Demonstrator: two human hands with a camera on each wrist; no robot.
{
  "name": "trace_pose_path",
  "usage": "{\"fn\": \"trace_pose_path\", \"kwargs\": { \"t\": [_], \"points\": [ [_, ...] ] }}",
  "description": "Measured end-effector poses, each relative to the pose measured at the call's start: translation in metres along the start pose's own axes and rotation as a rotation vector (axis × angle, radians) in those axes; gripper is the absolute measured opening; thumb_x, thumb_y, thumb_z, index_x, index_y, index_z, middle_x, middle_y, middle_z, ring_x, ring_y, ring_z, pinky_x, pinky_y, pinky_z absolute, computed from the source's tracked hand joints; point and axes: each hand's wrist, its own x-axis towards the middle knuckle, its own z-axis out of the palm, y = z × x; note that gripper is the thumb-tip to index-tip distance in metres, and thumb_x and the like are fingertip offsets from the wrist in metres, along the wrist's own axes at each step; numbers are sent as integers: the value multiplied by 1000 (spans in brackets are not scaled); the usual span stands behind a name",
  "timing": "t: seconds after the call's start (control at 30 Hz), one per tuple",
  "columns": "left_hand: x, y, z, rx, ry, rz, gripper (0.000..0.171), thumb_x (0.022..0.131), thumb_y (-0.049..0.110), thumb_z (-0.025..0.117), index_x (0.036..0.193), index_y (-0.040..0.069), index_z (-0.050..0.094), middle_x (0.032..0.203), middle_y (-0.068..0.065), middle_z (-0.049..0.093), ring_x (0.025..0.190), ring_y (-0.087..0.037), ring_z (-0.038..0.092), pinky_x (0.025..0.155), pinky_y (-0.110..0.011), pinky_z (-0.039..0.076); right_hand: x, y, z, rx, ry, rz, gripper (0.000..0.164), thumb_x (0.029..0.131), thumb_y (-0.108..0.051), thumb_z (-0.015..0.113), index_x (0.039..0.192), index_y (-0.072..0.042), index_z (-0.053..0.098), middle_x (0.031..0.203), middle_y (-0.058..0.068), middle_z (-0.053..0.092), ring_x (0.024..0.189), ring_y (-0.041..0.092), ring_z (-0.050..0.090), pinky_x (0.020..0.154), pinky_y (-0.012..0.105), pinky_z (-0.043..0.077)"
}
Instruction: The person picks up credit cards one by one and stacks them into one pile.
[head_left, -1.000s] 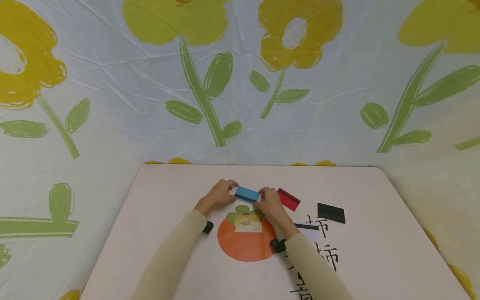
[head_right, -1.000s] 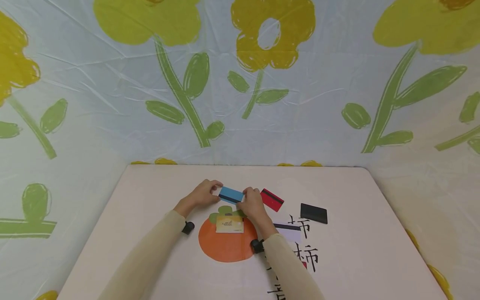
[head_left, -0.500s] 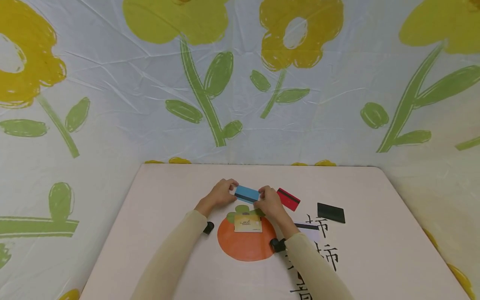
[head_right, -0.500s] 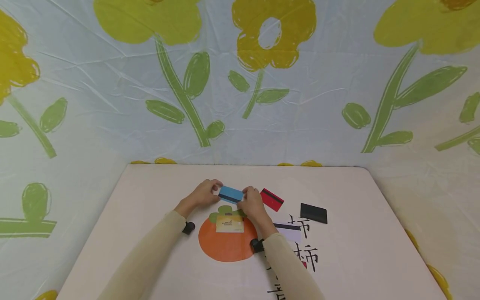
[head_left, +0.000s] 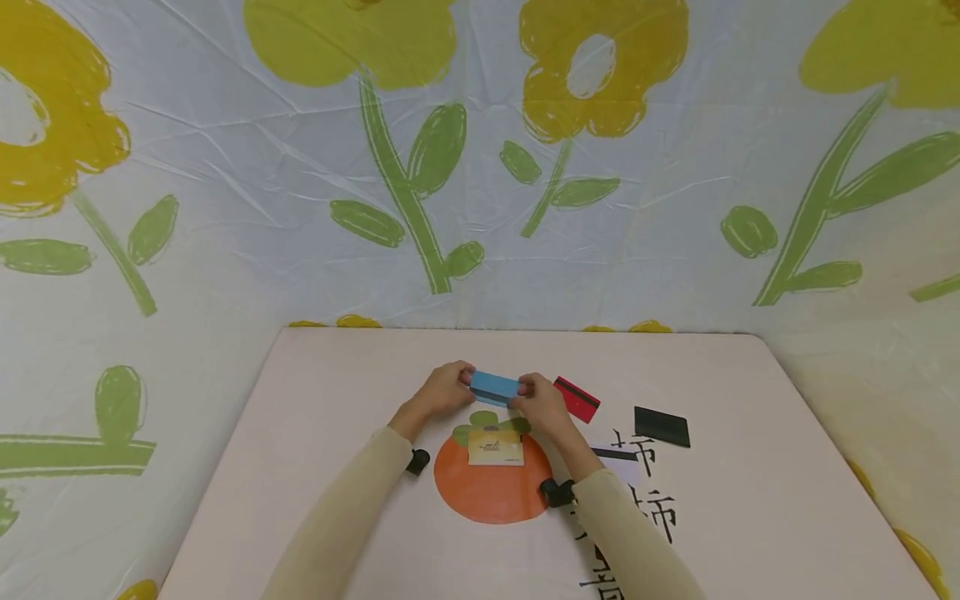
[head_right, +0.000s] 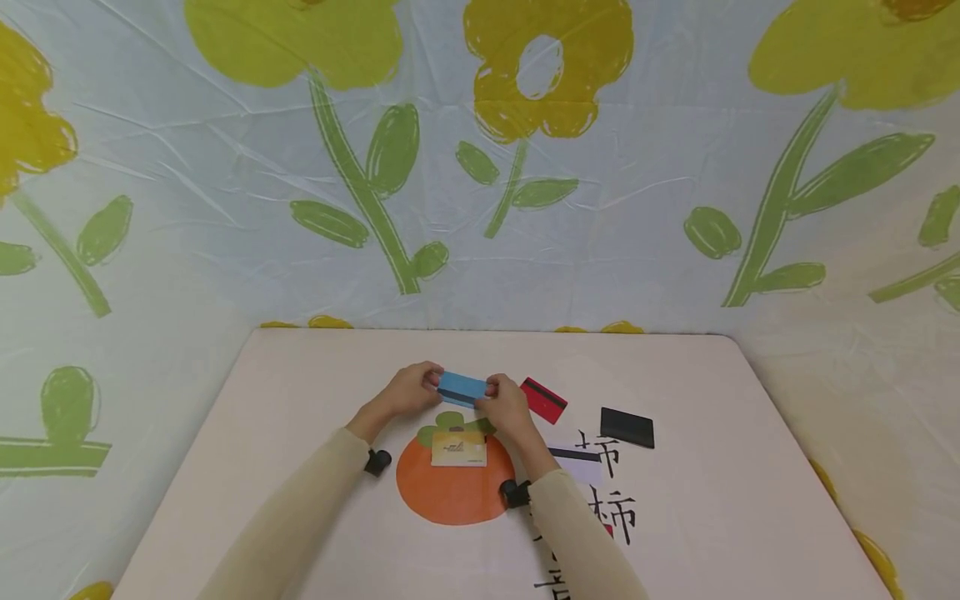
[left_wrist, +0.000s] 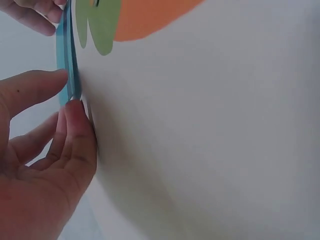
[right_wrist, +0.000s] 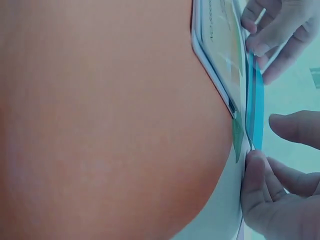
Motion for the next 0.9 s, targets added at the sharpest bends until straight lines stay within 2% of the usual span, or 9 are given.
{"fn": "trace_pose_path", "kwargs": {
  "t": [0.33,0.57,0.9],
  "points": [
    [-13,-9,0,-125,17,24,49,86,14,74,132,2,61,111,-7,67,101,-23,65,87,-40,52,-3,2,-5,133,-31,20,39,96,-9,65,132,4,58,120,18,62,109,33,60,89,43,53],
    [-36,-4,-5,-233,22,36,51,87,15,74,134,1,59,118,-12,66,108,-29,64,89,-44,52,-15,-6,-11,233,-66,-4,38,96,-7,64,132,5,58,122,21,61,109,33,63,92,43,52],
    [-68,1,-6,-303,-10,32,53,89,18,74,136,2,57,120,-10,64,108,-28,64,88,-42,53,-41,-15,-19,188,-84,-2,36,96,-12,65,130,1,61,117,14,64,105,30,64,90,42,54]
  ]
}}
